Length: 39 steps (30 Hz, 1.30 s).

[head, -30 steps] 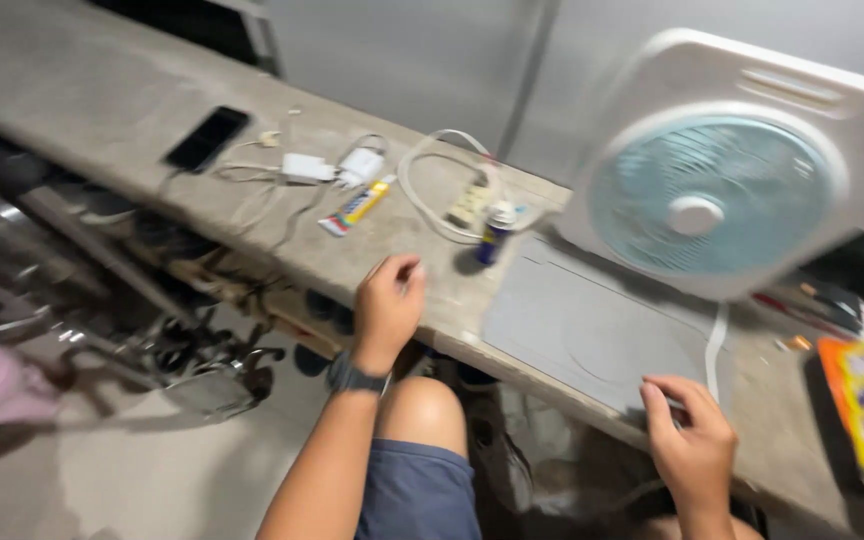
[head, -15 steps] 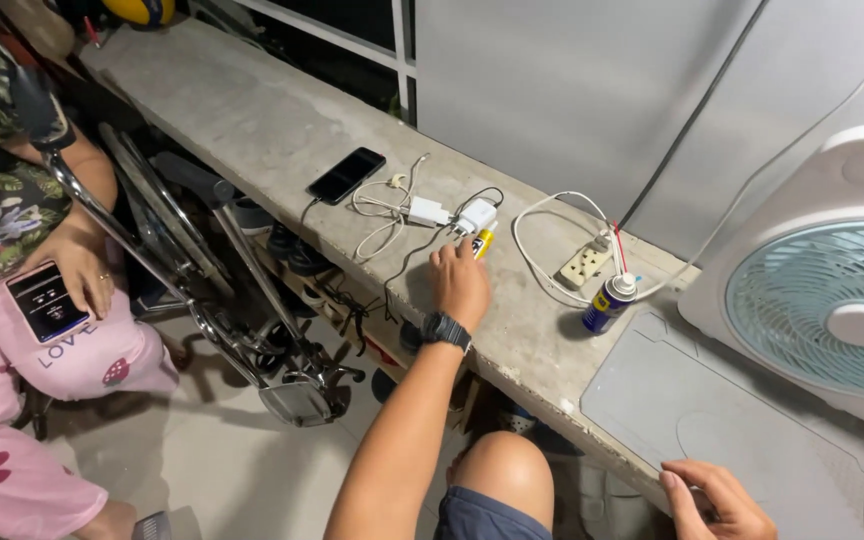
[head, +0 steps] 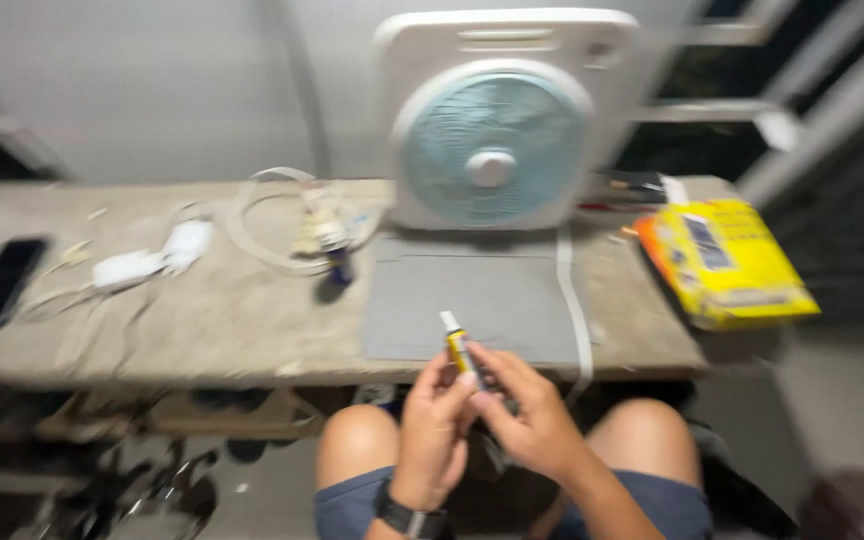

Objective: Testing a repaired portable fan using a digital multimeter and pliers to check electrical functionality.

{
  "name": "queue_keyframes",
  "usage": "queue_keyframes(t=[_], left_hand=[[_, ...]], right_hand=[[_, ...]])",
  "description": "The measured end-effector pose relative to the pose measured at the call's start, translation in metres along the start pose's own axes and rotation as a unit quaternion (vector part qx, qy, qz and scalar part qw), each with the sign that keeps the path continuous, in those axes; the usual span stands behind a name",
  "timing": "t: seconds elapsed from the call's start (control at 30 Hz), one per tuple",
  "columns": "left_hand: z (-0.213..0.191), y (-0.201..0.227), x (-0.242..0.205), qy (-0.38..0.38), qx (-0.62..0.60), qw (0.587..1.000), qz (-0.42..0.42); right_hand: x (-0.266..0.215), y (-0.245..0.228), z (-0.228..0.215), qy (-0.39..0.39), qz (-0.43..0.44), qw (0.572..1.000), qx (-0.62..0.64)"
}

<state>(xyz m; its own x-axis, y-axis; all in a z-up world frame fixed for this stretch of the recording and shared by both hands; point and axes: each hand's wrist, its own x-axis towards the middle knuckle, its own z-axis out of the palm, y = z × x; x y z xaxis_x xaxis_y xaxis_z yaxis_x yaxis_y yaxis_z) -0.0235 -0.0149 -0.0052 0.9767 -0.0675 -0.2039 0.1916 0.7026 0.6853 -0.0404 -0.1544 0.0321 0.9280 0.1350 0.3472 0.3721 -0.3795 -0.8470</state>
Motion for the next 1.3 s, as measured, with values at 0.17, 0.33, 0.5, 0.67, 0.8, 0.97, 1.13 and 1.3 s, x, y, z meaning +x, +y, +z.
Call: queue_keyframes(t=[0.17, 0.33, 0.5, 0.67, 0.8, 0.97, 1.13, 1.3], left_hand=[[0.039, -0.001, -0.016, 0.006, 0.085, 0.988, -0.126], [0.039, -0.038, -0.011, -0.089, 0.294, 0.949, -0.071], [0.034, -0.059, -0.006, -0.093, 0.444, 0.891, 0.002], [0.025, -0.073, -0.002, -0.127, 0.533, 0.835, 0.048], [0.023, -0.075, 0.001, -0.176, 0.543, 0.814, 0.101], [0.023, -0.071, -0.001, -0.172, 0.557, 0.810, 0.067], [0.028, -0.071, -0.006, -0.191, 0.570, 0.797, 0.058], [0.028, -0.075, -0.005, -0.198, 0.577, 0.789, 0.070]], right_hand=[[-0.033, 0.004, -0.047, 0.016, 0.079, 0.997, 0.011], [-0.032, 0.050, -0.095, 0.196, 0.030, 0.961, -0.192], [-0.007, 0.113, -0.126, 0.236, -0.013, 0.892, -0.384], [0.008, 0.170, -0.127, 0.268, 0.004, 0.857, -0.440], [0.007, 0.129, -0.126, 0.303, -0.037, 0.864, -0.401], [-0.006, 0.054, -0.167, 0.405, -0.123, 0.809, -0.408], [-0.014, 0.094, -0.217, 0.379, 0.165, 0.807, -0.422], [-0.013, 0.084, -0.236, 0.331, 0.248, 0.856, -0.308]])
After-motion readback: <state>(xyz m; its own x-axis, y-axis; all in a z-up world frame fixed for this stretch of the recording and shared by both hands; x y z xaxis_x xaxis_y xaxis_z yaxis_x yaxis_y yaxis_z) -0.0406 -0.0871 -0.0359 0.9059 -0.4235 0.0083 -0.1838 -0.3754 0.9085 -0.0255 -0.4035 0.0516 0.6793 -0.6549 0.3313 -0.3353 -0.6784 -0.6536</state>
